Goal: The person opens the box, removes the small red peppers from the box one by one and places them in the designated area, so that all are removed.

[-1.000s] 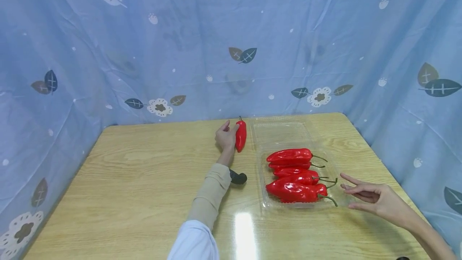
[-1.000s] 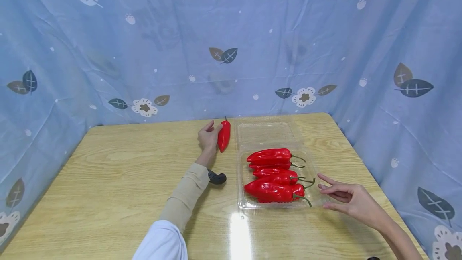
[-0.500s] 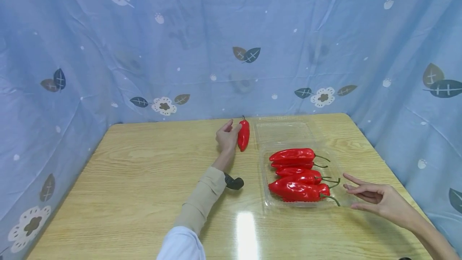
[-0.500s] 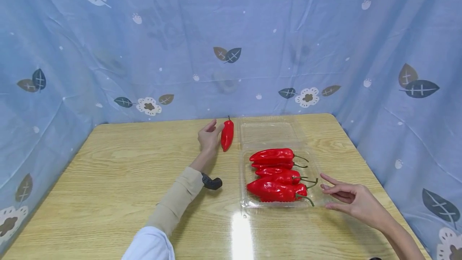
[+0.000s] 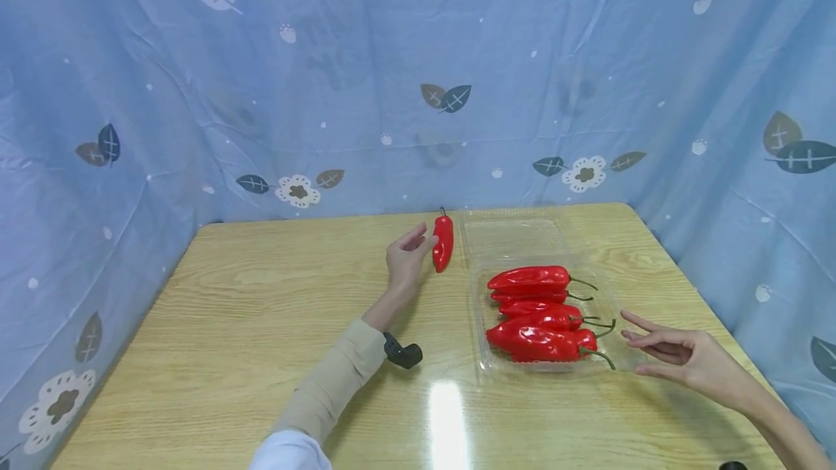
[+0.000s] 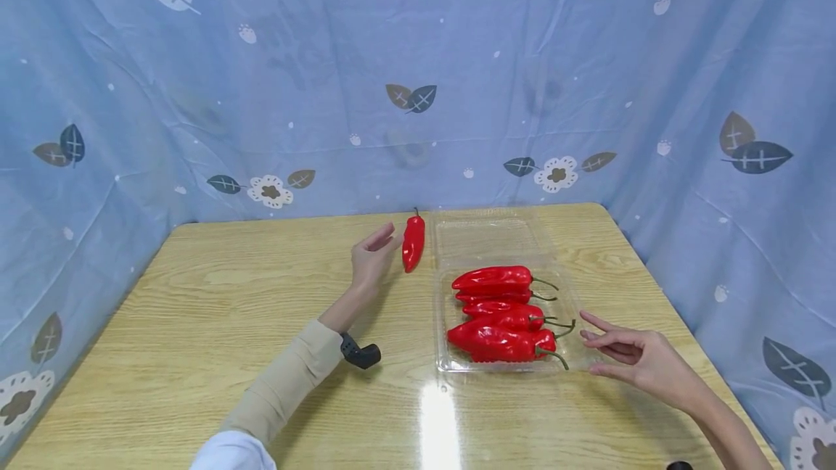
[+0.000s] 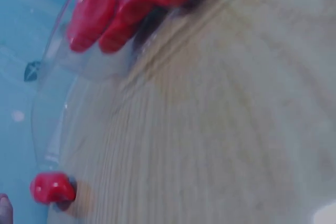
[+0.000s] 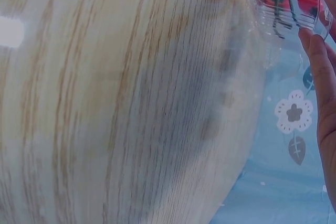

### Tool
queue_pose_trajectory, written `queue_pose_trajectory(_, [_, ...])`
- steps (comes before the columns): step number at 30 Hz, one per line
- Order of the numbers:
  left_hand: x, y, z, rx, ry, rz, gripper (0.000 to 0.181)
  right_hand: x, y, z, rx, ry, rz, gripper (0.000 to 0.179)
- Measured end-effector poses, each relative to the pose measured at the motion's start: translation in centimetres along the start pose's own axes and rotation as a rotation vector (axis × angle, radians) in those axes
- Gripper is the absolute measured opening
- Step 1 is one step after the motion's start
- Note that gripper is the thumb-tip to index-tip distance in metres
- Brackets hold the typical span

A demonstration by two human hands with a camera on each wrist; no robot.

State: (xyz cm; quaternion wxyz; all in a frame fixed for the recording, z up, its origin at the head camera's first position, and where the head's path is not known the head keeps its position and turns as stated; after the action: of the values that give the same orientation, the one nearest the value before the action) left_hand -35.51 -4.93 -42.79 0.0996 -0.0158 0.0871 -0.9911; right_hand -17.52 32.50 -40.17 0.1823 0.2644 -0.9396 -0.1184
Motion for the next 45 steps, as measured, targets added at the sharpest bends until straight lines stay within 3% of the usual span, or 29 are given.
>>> queue_pose_trajectory(6, [-1.9,-0.4,0.4,-0.005,0.041,-0.095,0.042,0.2,0.0,0.0,-0.001,-0.006,-0.003,0.035])
queue_pose_trajectory(13, [-4.9,-1.1,1.7,-0.024,-0.009,-0.237,0.042,0.3,0.0,-0.1,-0.019,-0.003,0.006,0.034])
queue_pose_trajectory(24, [-10.4,-3.4,3.0,-0.043,-0.021,-0.54,0.039,0.1,0.1,0.0,-0.032,-0.005,0.008,0.033])
queue_pose_trajectory(31, [-11.6,-4.6,2.4,-0.112,-0.061,-0.661,0.04,0.1,-0.1,0.1,-0.015,-0.007,0.0,0.033])
queue_pose_trajectory(38, [-12.5,-5.6,2.1,-0.059,-0.108,-0.77,0.039,0.0,-0.1,0.3,-0.029,-0.027,0.006,0.034])
queue_pose_trajectory(45, [-13.0,-7.2,1.8,-0.039,-0.081,-0.837,0.04,0.0,0.1,0.1,-0.059,-0.024,0.015,0.033])
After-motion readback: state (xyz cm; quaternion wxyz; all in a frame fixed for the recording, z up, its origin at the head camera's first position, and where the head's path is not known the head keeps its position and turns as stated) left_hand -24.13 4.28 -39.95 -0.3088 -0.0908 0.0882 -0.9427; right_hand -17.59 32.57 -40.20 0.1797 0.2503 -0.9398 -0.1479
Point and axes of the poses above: each hand's wrist, its own x-axis towards the middle knuckle, its own y-axis out of the back of the hand, z = x × y, the point moved 8 cm from there along x, towards the middle knuckle, and after that the axes turned 5 degrees about -x, right-handed, at the moved point
